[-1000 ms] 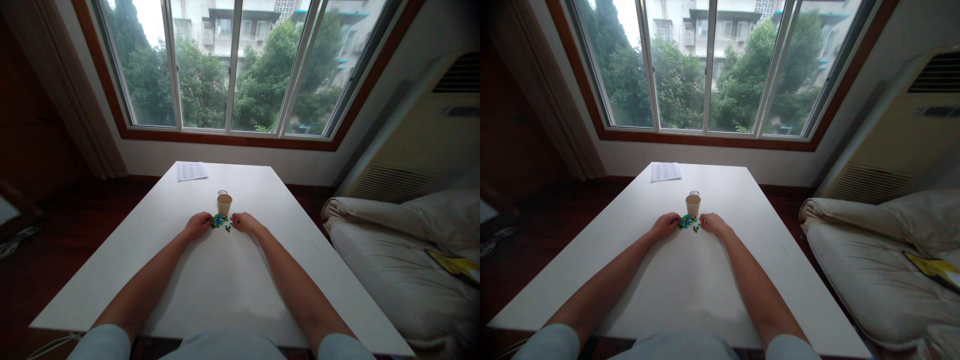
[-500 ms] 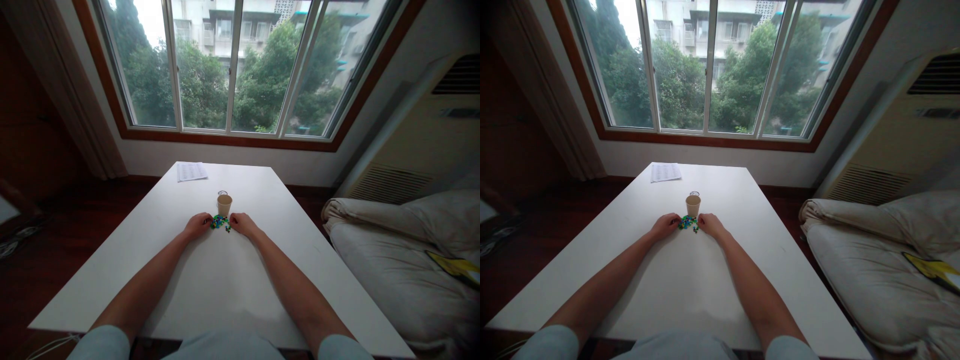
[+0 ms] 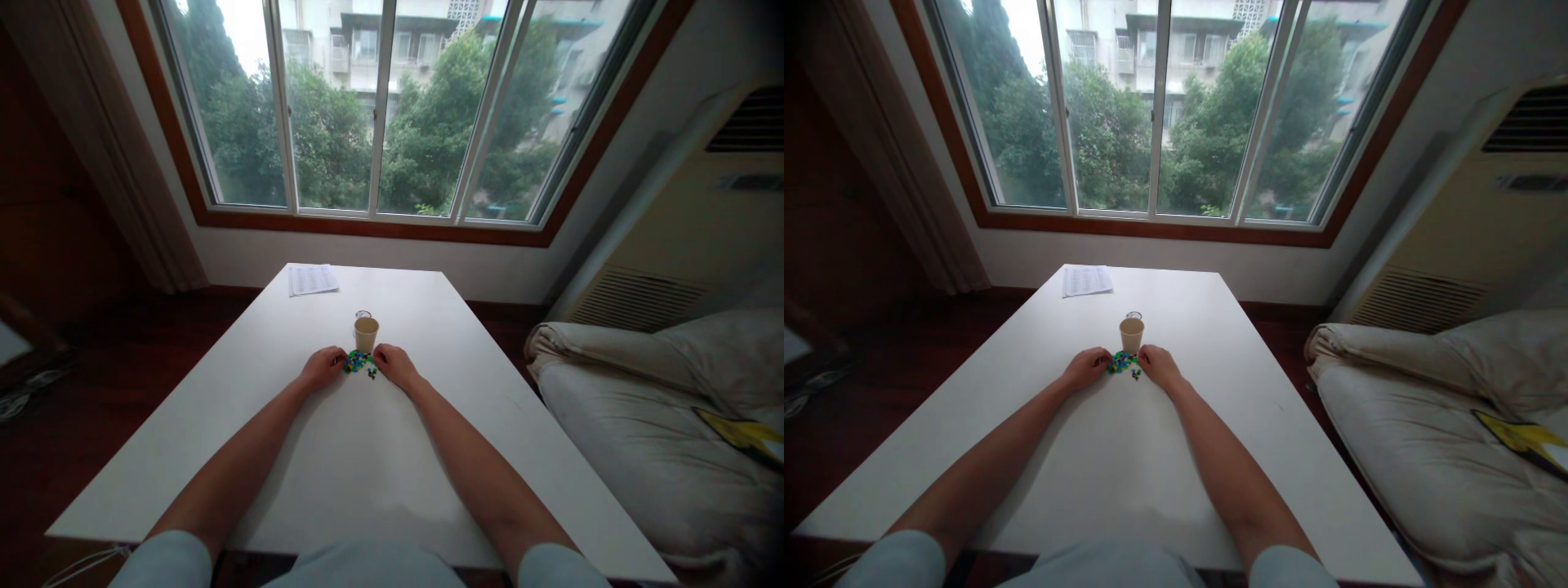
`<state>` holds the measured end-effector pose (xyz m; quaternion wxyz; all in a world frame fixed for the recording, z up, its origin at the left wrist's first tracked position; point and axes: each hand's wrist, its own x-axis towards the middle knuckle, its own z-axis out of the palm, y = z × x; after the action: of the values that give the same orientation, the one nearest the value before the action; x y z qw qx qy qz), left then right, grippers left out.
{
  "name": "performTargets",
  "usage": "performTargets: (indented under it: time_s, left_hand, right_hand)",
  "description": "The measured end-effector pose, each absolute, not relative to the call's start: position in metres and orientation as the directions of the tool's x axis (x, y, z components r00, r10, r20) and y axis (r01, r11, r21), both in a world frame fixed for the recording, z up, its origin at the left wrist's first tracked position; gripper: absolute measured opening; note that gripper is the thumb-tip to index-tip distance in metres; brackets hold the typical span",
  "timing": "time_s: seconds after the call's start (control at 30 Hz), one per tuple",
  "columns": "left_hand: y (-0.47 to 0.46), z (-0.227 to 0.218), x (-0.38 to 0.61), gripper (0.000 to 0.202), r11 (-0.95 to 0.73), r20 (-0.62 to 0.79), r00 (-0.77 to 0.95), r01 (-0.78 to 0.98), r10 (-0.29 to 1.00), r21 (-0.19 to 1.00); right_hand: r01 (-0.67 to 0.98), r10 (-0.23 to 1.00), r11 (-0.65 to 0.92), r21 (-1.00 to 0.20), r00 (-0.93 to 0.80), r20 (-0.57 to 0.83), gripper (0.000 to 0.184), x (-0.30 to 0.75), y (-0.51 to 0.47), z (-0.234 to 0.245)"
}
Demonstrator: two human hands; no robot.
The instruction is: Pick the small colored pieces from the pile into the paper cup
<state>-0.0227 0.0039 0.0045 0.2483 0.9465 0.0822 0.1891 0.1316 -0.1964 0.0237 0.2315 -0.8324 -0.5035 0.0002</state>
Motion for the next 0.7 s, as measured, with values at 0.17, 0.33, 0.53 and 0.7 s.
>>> performTargets:
  time_s: [0.17,0.33,0.53,0.7]
  left_hand:
    - [0.004,0.004,-0.022,0.019,-0.865,0.317,0.916,0.060,0.246,0.498]
    - [0.003,0.006,-0.023,0.019,-0.868,0.312,0.919,0.060,0.241,0.493]
    - [0.003,0.008,-0.023,0.020,-0.865,0.306,0.921,0.059,0.239,0.499]
    - [0.002,0.007,-0.023,0.020,-0.868,0.312,0.919,0.060,0.240,0.493]
  right_hand:
    - [0.855,0.798,-0.331,-0.399,0.479,0.365,0.013,0.128,-0.196,0.026]
    - [0.853,0.730,-0.303,-0.425,0.494,0.472,0.020,0.126,-0.197,0.034]
    - [0.833,0.642,-0.292,-0.469,0.534,0.549,0.025,0.116,-0.193,0.042]
    - [0.842,0.559,-0.167,-0.514,0.510,0.654,0.022,0.110,-0.188,0.044]
